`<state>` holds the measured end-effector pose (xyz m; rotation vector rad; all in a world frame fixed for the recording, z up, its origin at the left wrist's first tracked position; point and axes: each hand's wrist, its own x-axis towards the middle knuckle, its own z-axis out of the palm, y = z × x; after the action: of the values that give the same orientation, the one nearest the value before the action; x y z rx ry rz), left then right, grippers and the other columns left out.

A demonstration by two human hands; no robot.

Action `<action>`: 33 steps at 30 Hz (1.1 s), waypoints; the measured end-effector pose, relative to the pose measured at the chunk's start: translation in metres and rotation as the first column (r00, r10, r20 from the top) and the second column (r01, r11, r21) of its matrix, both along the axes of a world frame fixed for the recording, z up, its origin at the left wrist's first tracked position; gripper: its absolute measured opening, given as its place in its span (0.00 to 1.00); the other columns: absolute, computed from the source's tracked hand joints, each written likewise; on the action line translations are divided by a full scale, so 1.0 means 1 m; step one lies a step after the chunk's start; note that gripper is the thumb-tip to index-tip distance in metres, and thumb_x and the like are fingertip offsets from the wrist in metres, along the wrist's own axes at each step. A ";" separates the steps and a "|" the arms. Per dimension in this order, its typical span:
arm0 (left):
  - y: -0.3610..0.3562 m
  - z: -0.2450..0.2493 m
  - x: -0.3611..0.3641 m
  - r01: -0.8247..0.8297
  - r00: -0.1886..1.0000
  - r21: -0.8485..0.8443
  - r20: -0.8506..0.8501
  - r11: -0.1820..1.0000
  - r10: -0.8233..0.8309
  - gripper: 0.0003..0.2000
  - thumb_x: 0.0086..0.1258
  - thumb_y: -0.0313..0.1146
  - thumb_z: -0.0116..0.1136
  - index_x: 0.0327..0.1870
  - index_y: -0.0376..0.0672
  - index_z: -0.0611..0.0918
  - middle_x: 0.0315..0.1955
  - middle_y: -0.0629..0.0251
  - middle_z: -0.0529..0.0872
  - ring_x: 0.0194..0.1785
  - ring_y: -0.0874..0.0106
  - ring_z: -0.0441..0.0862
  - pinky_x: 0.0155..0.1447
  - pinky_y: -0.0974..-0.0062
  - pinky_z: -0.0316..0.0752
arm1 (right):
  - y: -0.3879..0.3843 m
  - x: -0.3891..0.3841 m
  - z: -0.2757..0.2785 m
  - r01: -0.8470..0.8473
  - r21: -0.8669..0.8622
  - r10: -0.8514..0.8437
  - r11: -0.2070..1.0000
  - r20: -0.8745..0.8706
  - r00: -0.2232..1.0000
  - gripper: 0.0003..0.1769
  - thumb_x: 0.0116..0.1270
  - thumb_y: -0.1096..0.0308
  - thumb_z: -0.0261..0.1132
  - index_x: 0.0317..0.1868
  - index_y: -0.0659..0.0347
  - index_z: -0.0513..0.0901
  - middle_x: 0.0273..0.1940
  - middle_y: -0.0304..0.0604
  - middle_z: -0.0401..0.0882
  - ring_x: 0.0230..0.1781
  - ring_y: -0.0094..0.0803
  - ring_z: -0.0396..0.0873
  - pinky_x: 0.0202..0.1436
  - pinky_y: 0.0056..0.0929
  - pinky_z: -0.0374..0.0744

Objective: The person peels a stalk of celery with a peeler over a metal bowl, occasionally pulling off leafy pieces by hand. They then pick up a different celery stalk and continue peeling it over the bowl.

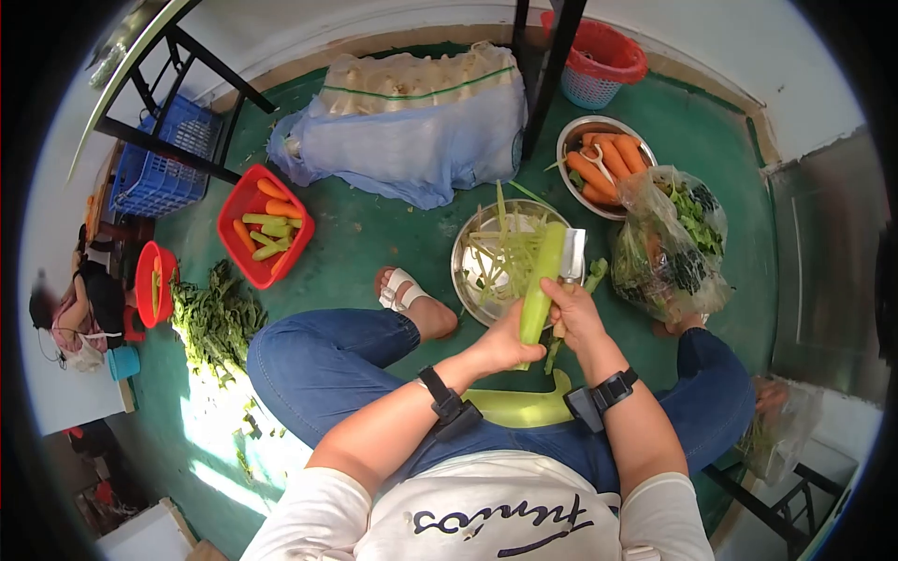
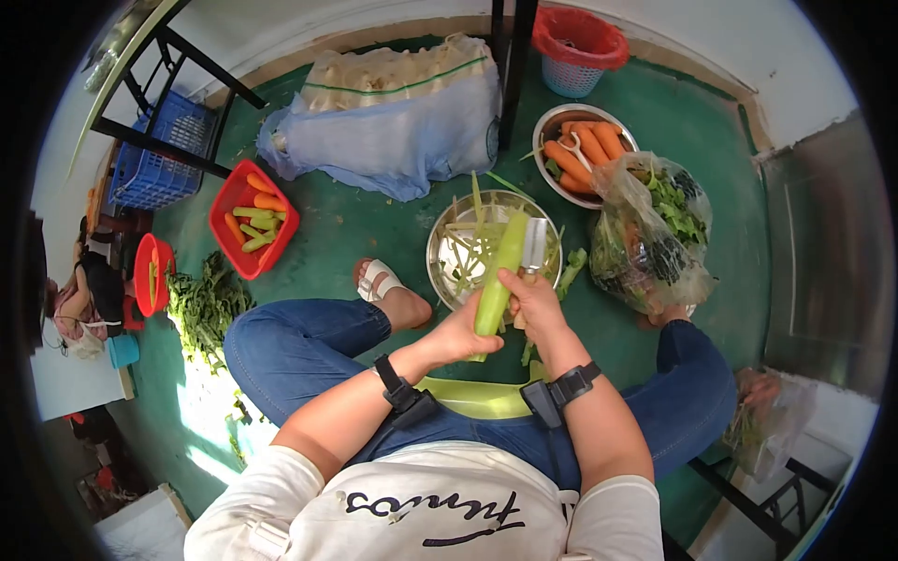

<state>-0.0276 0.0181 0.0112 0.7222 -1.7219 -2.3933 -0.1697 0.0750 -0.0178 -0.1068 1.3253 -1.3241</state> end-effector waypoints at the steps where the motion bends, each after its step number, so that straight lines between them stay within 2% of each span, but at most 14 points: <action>1: 0.003 0.000 0.002 -0.019 1.000 -0.114 -0.021 0.993 0.017 0.35 0.48 0.27 0.59 0.60 0.37 0.58 0.42 0.64 0.71 0.45 0.77 0.68 0.48 0.82 0.65 | 0.000 -0.003 -0.001 0.037 0.010 -0.037 0.999 0.002 0.999 0.11 0.56 0.63 0.65 0.30 0.60 0.74 0.16 0.30 0.68 0.11 0.16 0.61 0.15 0.15 0.61; 3: 0.003 0.002 0.006 -0.046 0.998 -0.222 -0.045 0.974 0.037 0.36 0.48 0.26 0.59 0.61 0.36 0.57 0.43 0.64 0.70 0.47 0.76 0.68 0.50 0.82 0.65 | -0.002 -0.014 0.001 0.101 -0.024 -0.100 0.995 0.017 0.995 0.10 0.56 0.64 0.64 0.30 0.60 0.74 0.16 0.30 0.68 0.12 0.16 0.62 0.15 0.15 0.62; 6: -0.012 0.010 0.012 0.282 0.920 0.055 0.268 0.958 -0.286 0.32 0.51 0.25 0.55 0.61 0.34 0.59 0.34 0.63 0.76 0.30 0.77 0.75 0.31 0.82 0.72 | 0.005 -0.037 -0.001 0.219 -0.093 -0.213 0.971 0.073 0.974 0.14 0.58 0.62 0.62 0.37 0.66 0.75 0.21 0.34 0.72 0.12 0.13 0.61 0.15 0.12 0.63; 7: -0.012 -0.004 0.012 0.232 0.939 0.067 0.245 0.970 -0.242 0.27 0.53 0.23 0.51 0.58 0.33 0.63 0.26 0.65 0.77 0.22 0.79 0.73 0.23 0.83 0.70 | 0.009 -0.046 0.000 0.237 -0.100 -0.225 0.966 0.118 0.967 0.17 0.58 0.62 0.61 0.40 0.67 0.74 0.25 0.37 0.74 0.12 0.13 0.61 0.16 0.12 0.65; 10: -0.011 -0.029 0.008 -0.173 0.944 0.009 0.285 0.985 0.164 0.16 0.59 0.26 0.53 0.49 0.33 0.72 0.24 0.67 0.76 0.22 0.80 0.72 0.24 0.83 0.68 | 0.014 -0.050 0.003 0.289 -0.160 -0.249 0.944 0.231 0.941 0.21 0.58 0.61 0.61 0.46 0.68 0.71 0.33 0.43 0.77 0.12 0.13 0.62 0.17 0.11 0.68; 11: -0.013 -0.035 0.006 -0.175 0.945 0.017 0.283 0.984 0.163 0.16 0.59 0.26 0.53 0.49 0.33 0.72 0.24 0.67 0.76 0.22 0.80 0.72 0.24 0.83 0.68 | 0.015 -0.049 0.004 0.328 -0.214 -0.256 0.920 0.304 0.918 0.24 0.58 0.60 0.61 0.49 0.69 0.69 0.37 0.46 0.77 0.13 0.13 0.63 0.18 0.10 0.69; 13: -0.017 -0.040 0.005 -0.184 0.916 -0.267 0.303 0.946 0.264 0.11 0.60 0.32 0.55 0.40 0.34 0.78 0.23 0.66 0.76 0.23 0.79 0.72 0.26 0.81 0.67 | 0.017 -0.046 0.003 0.330 -0.253 -0.215 0.909 0.395 0.893 0.25 0.58 0.60 0.61 0.51 0.69 0.68 0.39 0.47 0.77 0.13 0.13 0.63 0.19 0.10 0.70; 14: -0.016 -0.042 0.006 -0.190 0.914 -0.259 0.305 0.947 0.267 0.11 0.60 0.32 0.55 0.40 0.34 0.78 0.23 0.66 0.76 0.23 0.79 0.72 0.26 0.81 0.67 | 0.018 -0.044 0.003 0.341 -0.294 -0.167 0.893 0.486 0.858 0.27 0.58 0.60 0.61 0.53 0.69 0.66 0.41 0.48 0.76 0.13 0.13 0.64 0.20 0.09 0.70; 16: -0.017 -0.031 0.007 -0.209 0.900 -0.582 0.199 0.786 0.387 0.11 0.60 0.35 0.56 0.34 0.34 0.80 0.22 0.63 0.76 0.25 0.76 0.73 0.28 0.77 0.66 | 0.018 -0.036 0.005 0.338 -0.299 -0.155 0.892 0.501 0.851 0.27 0.59 0.59 0.61 0.55 0.67 0.66 0.42 0.48 0.76 0.14 0.12 0.64 0.21 0.08 0.70; 22: -0.011 -0.051 0.006 -0.308 0.882 -0.477 0.180 0.823 0.435 0.12 0.60 0.32 0.55 0.42 0.36 0.79 0.29 0.60 0.81 0.30 0.76 0.76 0.34 0.77 0.69 | 0.018 -0.022 0.006 0.279 -0.264 -0.114 0.923 0.505 0.856 0.18 0.60 0.58 0.60 0.46 0.61 0.73 0.42 0.48 0.77 0.13 0.11 0.64 0.21 0.11 0.71; 24: -0.010 -0.050 0.006 -0.323 0.885 -0.474 0.155 0.819 0.439 0.12 0.60 0.30 0.55 0.44 0.37 0.79 0.30 0.60 0.82 0.30 0.77 0.76 0.34 0.79 0.69 | 0.013 -0.015 0.014 0.308 -0.204 -0.182 0.929 0.473 0.862 0.21 0.61 0.58 0.59 0.46 0.66 0.72 0.27 0.38 0.76 0.12 0.12 0.62 0.23 0.16 0.73; 27: -0.010 -0.028 0.005 -0.261 0.898 -0.312 0.268 0.914 0.348 0.10 0.59 0.28 0.55 0.41 0.36 0.79 0.28 0.64 0.81 0.29 0.80 0.74 0.34 0.81 0.69 | 0.013 -0.012 0.006 0.285 -0.262 -0.111 0.922 0.527 0.843 0.21 0.60 0.58 0.59 0.46 0.67 0.72 0.24 0.36 0.74 0.12 0.13 0.62 0.22 0.16 0.72; 30: -0.008 -0.018 0.001 -0.252 0.931 -0.368 0.159 0.895 0.328 0.10 0.58 0.27 0.56 0.40 0.36 0.79 0.27 0.67 0.78 0.29 0.81 0.73 0.34 0.83 0.68 | 0.011 -0.009 0.006 0.255 -0.247 -0.079 0.935 0.555 0.828 0.20 0.60 0.59 0.59 0.45 0.66 0.72 0.26 0.37 0.75 0.13 0.14 0.62 0.21 0.16 0.71; 33: -0.009 -0.004 -0.002 -0.416 0.898 -0.351 -0.015 0.838 0.440 0.10 0.57 0.27 0.58 0.39 0.36 0.78 0.27 0.69 0.75 0.28 0.81 0.72 0.34 0.83 0.68 | 0.011 -0.006 0.003 0.181 -0.254 -0.027 0.950 0.511 0.859 0.18 0.60 0.60 0.59 0.44 0.66 0.73 0.27 0.37 0.75 0.14 0.15 0.63 0.19 0.15 0.68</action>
<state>-0.0298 0.0094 0.0067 1.0099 -1.7150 -1.7297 -0.1755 0.0858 -0.0152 0.1067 0.6919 -1.5096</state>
